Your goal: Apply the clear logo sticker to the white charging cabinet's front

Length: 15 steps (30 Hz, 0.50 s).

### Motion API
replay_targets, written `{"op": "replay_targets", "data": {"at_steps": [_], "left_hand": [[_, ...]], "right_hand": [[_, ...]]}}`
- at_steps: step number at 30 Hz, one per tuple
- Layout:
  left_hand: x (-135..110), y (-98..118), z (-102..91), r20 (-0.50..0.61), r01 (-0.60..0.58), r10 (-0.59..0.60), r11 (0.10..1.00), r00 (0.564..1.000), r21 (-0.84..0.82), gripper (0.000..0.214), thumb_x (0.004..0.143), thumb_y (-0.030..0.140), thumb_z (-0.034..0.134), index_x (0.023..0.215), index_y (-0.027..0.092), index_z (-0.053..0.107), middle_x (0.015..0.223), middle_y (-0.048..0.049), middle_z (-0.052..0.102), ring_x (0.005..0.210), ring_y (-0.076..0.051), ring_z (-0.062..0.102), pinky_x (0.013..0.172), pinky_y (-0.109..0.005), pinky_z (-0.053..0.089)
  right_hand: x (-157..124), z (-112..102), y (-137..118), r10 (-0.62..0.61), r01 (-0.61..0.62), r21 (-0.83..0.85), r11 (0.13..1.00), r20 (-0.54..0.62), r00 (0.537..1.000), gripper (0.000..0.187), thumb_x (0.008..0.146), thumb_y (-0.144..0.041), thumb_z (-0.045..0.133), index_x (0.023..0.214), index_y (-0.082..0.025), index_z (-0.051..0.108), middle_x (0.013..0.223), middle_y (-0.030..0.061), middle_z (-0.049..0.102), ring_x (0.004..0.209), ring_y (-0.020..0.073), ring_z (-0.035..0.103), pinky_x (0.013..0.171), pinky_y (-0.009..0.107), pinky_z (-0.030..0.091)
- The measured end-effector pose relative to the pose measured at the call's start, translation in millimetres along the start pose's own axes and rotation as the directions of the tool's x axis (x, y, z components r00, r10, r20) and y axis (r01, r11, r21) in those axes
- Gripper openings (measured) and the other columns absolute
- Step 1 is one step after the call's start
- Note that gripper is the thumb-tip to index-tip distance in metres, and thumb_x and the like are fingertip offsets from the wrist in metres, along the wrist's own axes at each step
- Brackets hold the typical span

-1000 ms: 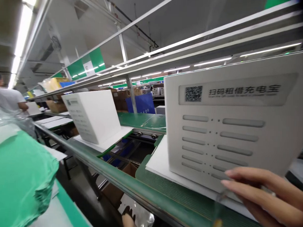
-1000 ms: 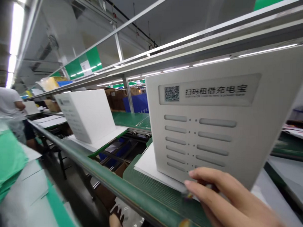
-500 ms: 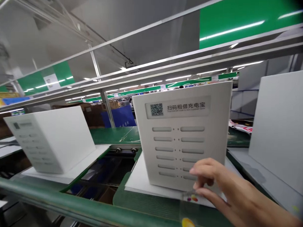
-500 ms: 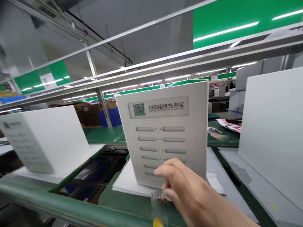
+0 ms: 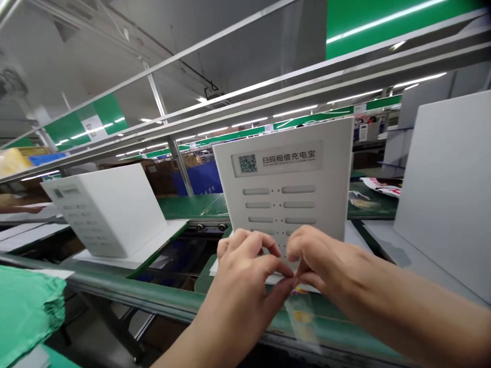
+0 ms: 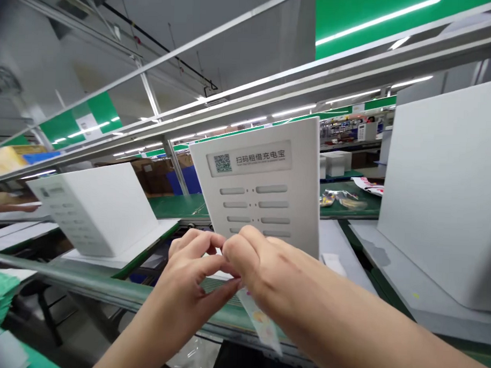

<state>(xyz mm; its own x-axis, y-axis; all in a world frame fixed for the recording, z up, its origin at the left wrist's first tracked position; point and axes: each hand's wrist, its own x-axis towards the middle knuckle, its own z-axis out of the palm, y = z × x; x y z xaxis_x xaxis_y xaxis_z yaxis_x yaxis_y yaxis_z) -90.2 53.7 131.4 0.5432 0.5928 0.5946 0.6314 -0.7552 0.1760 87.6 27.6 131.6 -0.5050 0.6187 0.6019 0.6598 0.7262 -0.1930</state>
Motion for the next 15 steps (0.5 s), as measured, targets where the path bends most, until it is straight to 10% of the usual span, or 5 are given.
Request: {"op": "replay_targets", "data": {"at_steps": [5, 10, 12, 15], "left_hand": [[-1, 14, 7.6, 0.081, -0.035, 0.035, 0.999, 0.996, -0.002, 0.008, 0.08, 0.021, 0.057, 0.073, 0.021, 0.06, 0.086, -0.0003, 0.055, 0.085, -0.018, 0.044, 0.076, -0.037, 0.031], [15, 20, 7.2, -0.035, 0.047, -0.051, 0.994, 0.998, -0.094, 0.006, 0.072, 0.017, 0.061, 0.066, 0.018, 0.059, 0.085, -0.0017, 0.05, 0.088, -0.017, 0.045, 0.083, -0.037, 0.034], [23, 21, 7.0, -0.04, 0.074, -0.081, 0.986, 0.996, -0.149, 0.009, 0.071, 0.02, 0.063, 0.063, 0.019, 0.059, 0.086, -0.0015, 0.05, 0.089, -0.017, 0.046, 0.083, -0.035, 0.035], [31, 24, 8.0, -0.066, 0.074, -0.088, 0.98, 0.994, -0.186, 0.015, 0.071, 0.029, 0.066, 0.061, 0.019, 0.06, 0.086, -0.0017, 0.05, 0.09, -0.017, 0.047, 0.083, -0.033, 0.037]], "right_hand": [[-15, -9, 0, 0.011, -0.013, 0.037, 0.999, 0.059, 0.998, 0.02, 0.081, -0.009, 0.043, 0.097, -0.019, 0.049, 0.093, 0.0034, 0.055, 0.074, 0.0088, 0.056, 0.064, 0.018, 0.047], [-51, 7, 8, 0.007, -0.016, -0.039, 0.999, -0.23, 0.973, 0.045, 0.082, -0.019, 0.05, 0.125, -0.026, 0.037, 0.141, 0.0072, 0.029, 0.123, 0.0192, 0.041, 0.091, 0.028, 0.047], [-70, 22, 18, 0.113, -0.116, 0.018, 0.993, -0.419, 0.901, 0.045, 0.082, -0.023, 0.052, 0.125, -0.028, 0.039, 0.143, 0.0043, 0.026, 0.13, 0.019, 0.031, 0.101, 0.031, 0.04], [-97, 52, 37, 0.549, -0.277, 0.497, 0.822, -0.565, 0.615, 0.033, 0.079, -0.033, 0.058, 0.11, -0.028, 0.051, 0.13, 0.0036, 0.045, 0.121, 0.0199, 0.042, 0.1, 0.034, 0.04]]}}
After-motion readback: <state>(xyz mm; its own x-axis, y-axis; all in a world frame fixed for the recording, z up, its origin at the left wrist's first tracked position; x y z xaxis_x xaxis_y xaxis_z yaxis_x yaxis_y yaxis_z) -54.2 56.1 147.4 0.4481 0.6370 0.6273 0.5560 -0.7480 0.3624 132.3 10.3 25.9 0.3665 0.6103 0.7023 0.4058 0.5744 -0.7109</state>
